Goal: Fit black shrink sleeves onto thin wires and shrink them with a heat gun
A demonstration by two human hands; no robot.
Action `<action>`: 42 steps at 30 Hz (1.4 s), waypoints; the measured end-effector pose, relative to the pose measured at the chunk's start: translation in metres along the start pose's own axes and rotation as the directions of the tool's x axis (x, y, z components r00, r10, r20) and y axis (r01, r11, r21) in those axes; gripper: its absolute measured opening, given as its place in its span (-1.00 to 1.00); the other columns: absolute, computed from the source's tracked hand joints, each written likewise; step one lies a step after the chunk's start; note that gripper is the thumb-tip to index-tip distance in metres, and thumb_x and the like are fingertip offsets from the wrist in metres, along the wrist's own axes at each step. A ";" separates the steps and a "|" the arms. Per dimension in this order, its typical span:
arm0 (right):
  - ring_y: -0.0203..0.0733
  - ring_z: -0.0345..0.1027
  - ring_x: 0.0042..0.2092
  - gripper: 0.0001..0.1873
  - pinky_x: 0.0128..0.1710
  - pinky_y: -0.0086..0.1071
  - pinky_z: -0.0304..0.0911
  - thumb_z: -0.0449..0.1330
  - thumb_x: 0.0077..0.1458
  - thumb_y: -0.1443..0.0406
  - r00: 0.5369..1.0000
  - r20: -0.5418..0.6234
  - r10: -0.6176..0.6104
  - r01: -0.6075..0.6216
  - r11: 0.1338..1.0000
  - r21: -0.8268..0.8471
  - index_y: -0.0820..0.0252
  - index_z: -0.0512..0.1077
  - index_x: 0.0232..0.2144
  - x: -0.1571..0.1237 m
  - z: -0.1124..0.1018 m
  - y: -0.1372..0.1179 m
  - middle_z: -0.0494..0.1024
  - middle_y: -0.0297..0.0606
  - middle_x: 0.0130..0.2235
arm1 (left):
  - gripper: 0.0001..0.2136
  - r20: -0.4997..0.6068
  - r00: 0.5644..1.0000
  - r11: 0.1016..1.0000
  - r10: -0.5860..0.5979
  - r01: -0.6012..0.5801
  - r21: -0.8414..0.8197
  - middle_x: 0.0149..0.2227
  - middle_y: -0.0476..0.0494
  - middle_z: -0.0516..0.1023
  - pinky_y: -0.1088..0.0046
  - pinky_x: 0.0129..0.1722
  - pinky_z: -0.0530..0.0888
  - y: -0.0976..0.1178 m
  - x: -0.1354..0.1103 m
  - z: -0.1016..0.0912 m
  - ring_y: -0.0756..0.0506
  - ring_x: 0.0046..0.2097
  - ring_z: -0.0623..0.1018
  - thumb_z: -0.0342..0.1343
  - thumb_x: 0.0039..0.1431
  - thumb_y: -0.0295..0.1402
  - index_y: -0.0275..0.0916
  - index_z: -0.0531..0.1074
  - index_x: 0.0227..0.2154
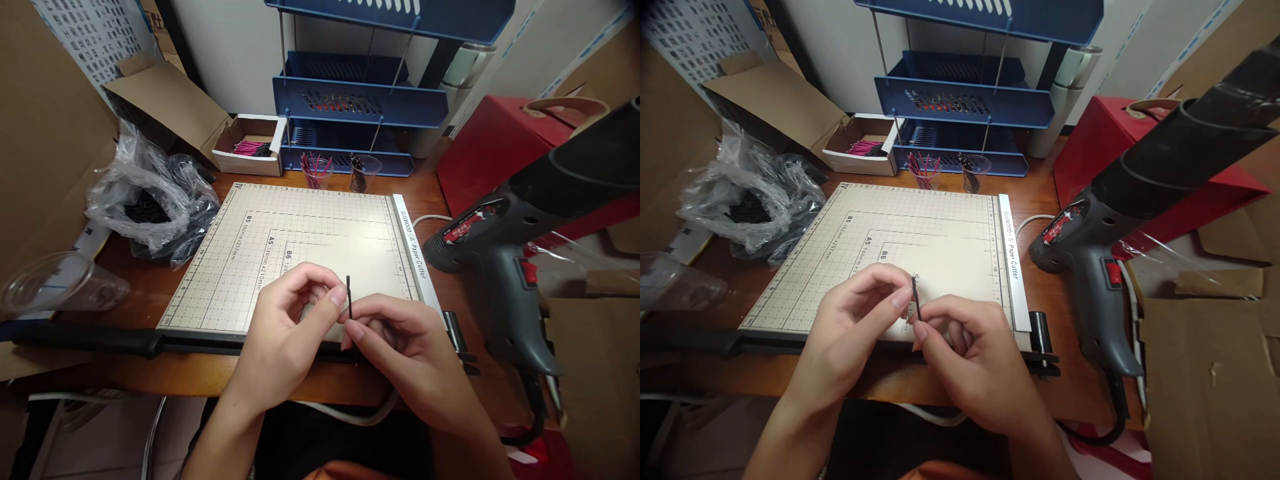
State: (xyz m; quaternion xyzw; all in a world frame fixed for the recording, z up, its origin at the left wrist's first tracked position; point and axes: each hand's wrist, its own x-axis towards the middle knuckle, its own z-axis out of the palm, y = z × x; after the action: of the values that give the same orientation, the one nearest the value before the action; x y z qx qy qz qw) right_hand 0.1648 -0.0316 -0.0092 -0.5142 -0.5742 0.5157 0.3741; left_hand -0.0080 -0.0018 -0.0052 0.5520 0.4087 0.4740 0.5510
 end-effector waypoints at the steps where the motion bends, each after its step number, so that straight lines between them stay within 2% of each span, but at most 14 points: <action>1: -0.35 0.30 -0.46 -0.67 -0.52 -0.50 0.03 0.24 0.30 0.12 1.000 -0.004 -0.001 0.001 1.000 0.000 0.25 0.61 -0.35 0.000 0.000 0.000 0.57 -0.19 -0.45 | -0.88 0.000 1.000 1.000 0.000 0.000 0.000 -0.43 0.09 0.57 0.56 -0.30 0.46 0.000 0.000 0.000 0.04 -0.35 0.52 0.23 0.36 -0.38 -0.15 0.53 -0.34; 5: -0.36 0.32 -0.47 -0.70 -0.53 -0.53 0.08 0.28 0.27 0.13 0.999 -0.050 -0.022 0.025 0.999 0.046 0.25 0.63 -0.35 0.002 0.002 -0.001 0.59 -0.18 -0.46 | -0.88 -0.013 1.000 1.000 -0.012 0.012 0.013 -0.40 0.06 0.57 0.51 -0.29 0.47 -0.001 0.001 0.002 0.01 -0.33 0.54 0.23 0.36 -0.35 -0.15 0.53 -0.34; 7: -0.40 0.28 -0.51 -0.74 -0.54 -0.56 0.12 0.34 0.24 0.14 0.991 -0.129 -0.046 0.061 0.992 0.110 0.23 0.65 -0.35 0.003 0.003 0.001 0.60 -0.21 -0.46 | -0.88 -0.049 0.999 0.998 -0.009 0.011 0.056 -0.39 0.04 0.56 0.47 -0.29 0.47 -0.003 0.001 0.004 -0.01 -0.33 0.53 0.22 0.37 -0.31 -0.15 0.52 -0.33; 10: -0.50 0.19 -0.56 -0.76 -0.58 -0.60 0.15 0.39 0.23 0.12 0.931 -0.358 -0.070 0.157 0.963 0.221 0.17 0.67 -0.34 0.003 0.001 0.008 0.65 -0.22 -0.35 | -0.90 -0.088 0.995 0.979 0.040 -0.022 0.202 -0.38 0.04 0.56 0.44 -0.30 0.45 -0.005 -0.003 0.008 -0.02 -0.34 0.51 0.25 0.35 -0.27 -0.14 0.54 -0.28; 12: -0.50 0.26 -0.52 -0.76 -0.56 -0.62 0.21 0.40 0.23 0.12 0.886 -0.453 -0.102 0.220 0.951 0.217 0.14 0.69 -0.39 0.005 -0.001 0.013 0.67 -0.19 -0.24 | -0.92 -0.048 0.996 0.953 0.074 -0.056 0.298 -0.33 0.04 0.62 0.44 -0.26 0.47 -0.005 -0.008 0.011 -0.02 -0.30 0.54 0.32 0.29 -0.28 -0.14 0.57 -0.24; 15: -0.44 0.42 -0.37 -0.77 -0.49 -0.69 0.28 0.44 0.18 0.16 0.888 -0.418 -0.193 0.278 0.948 0.154 0.09 0.70 -0.48 0.008 -0.005 0.017 0.67 -0.19 -0.21 | -0.97 0.030 0.995 0.926 0.099 -0.103 0.363 -0.29 0.05 0.67 0.46 -0.19 0.49 -0.005 -0.015 0.015 -0.02 -0.25 0.59 0.32 0.30 -0.34 -0.14 0.62 -0.24; 20: -0.38 0.55 -0.25 -0.90 -0.39 -0.72 0.39 0.44 0.18 0.21 0.917 -0.328 -0.228 0.286 0.948 0.139 -0.04 0.73 -0.39 0.009 -0.004 0.014 0.66 -0.25 -0.24 | -0.83 0.064 0.984 0.889 0.167 -0.179 0.422 -0.37 0.00 0.66 0.43 -0.25 0.46 -0.002 -0.024 0.015 -0.03 -0.30 0.59 0.20 0.41 -0.36 -0.19 0.62 -0.34; 25: -0.38 0.56 -0.27 -0.86 -0.31 -0.69 0.46 0.42 0.19 0.24 0.928 -0.265 -0.263 0.293 0.953 0.079 0.02 0.71 -0.44 0.007 -0.003 0.012 0.66 -0.26 -0.27 | -0.74 0.123 0.967 0.806 0.223 -0.254 0.534 -0.41 -0.02 0.66 0.37 -0.26 0.43 0.003 -0.029 0.007 -0.05 -0.34 0.57 0.14 0.42 -0.44 -0.20 0.57 -0.43; 29: -0.31 0.53 -0.21 -0.85 -0.26 -0.59 0.46 0.41 0.20 0.19 0.939 -0.243 -0.243 0.256 0.966 0.022 0.09 0.71 -0.39 0.005 0.002 0.013 0.65 -0.20 -0.22 | -0.84 0.070 0.982 0.838 0.173 -0.184 0.514 -0.27 0.04 0.74 0.43 -0.18 0.48 0.003 -0.031 0.001 -0.05 -0.24 0.67 0.16 0.42 -0.44 -0.12 0.62 -0.25; 33: -0.42 0.23 -0.46 -0.77 -0.46 -0.50 0.23 0.39 0.19 0.13 0.944 -0.311 -0.110 0.111 0.994 -0.016 0.16 0.70 -0.22 0.002 0.009 0.008 0.57 -0.22 -0.27 | -0.92 -0.026 1.000 0.871 0.005 0.008 0.492 -0.33 0.09 0.74 0.44 -0.25 0.49 0.009 -0.030 -0.009 -0.07 -0.26 0.72 0.17 0.45 -0.28 -0.10 0.55 -0.16; 35: -0.41 0.13 -0.49 -0.73 -0.47 -0.48 0.16 0.36 0.21 0.11 0.944 -0.316 -0.090 0.080 0.996 -0.044 0.17 0.68 -0.21 0.002 0.010 0.006 0.46 -0.30 -0.40 | -0.89 -0.044 0.999 0.838 0.024 0.004 0.546 -0.34 0.09 0.74 0.45 -0.35 0.45 0.018 -0.022 -0.019 -0.06 -0.29 0.71 0.16 0.45 -0.25 -0.10 0.55 -0.20; 37: -0.39 0.13 -0.49 -0.71 -0.45 -0.47 0.16 0.33 0.24 0.08 0.948 -0.295 -0.115 0.087 0.990 -0.107 0.18 0.67 -0.22 0.004 0.010 0.007 0.40 -0.32 -0.45 | -0.88 -0.058 0.985 0.756 0.159 -0.084 0.650 -0.30 0.08 0.75 0.45 -0.30 0.45 0.031 -0.004 -0.030 -0.06 -0.27 0.70 0.19 0.42 -0.29 -0.10 0.59 -0.26; 40: -0.38 0.16 -0.50 -0.67 -0.46 -0.47 0.17 0.27 0.30 0.06 0.958 -0.226 -0.175 0.123 0.966 -0.227 0.19 0.67 -0.22 0.007 0.008 0.010 0.41 -0.32 -0.47 | -0.85 -0.018 0.942 0.572 0.334 -0.187 0.799 -0.36 0.01 0.73 0.36 -0.27 0.42 0.052 0.042 -0.041 -0.10 -0.33 0.66 0.21 0.37 -0.32 -0.15 0.65 -0.32; 42: -0.39 0.15 -0.52 -0.65 -0.49 -0.48 0.15 0.25 0.32 0.05 0.958 -0.205 -0.200 0.138 0.949 -0.282 0.19 0.67 -0.23 0.009 0.008 0.012 0.36 -0.35 -0.51 | -0.82 0.016 0.936 0.490 0.351 -0.198 0.849 -0.34 -0.07 0.73 0.30 -0.21 0.42 0.063 0.081 -0.042 -0.15 -0.28 0.66 0.19 0.35 -0.37 -0.20 0.67 -0.33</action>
State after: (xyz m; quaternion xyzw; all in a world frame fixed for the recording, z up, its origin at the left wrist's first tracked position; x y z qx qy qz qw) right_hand 0.1580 -0.0251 -0.0236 -0.5645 -0.6327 0.3369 0.4092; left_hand -0.0355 0.0829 0.0608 0.7657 0.5342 0.3436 0.1008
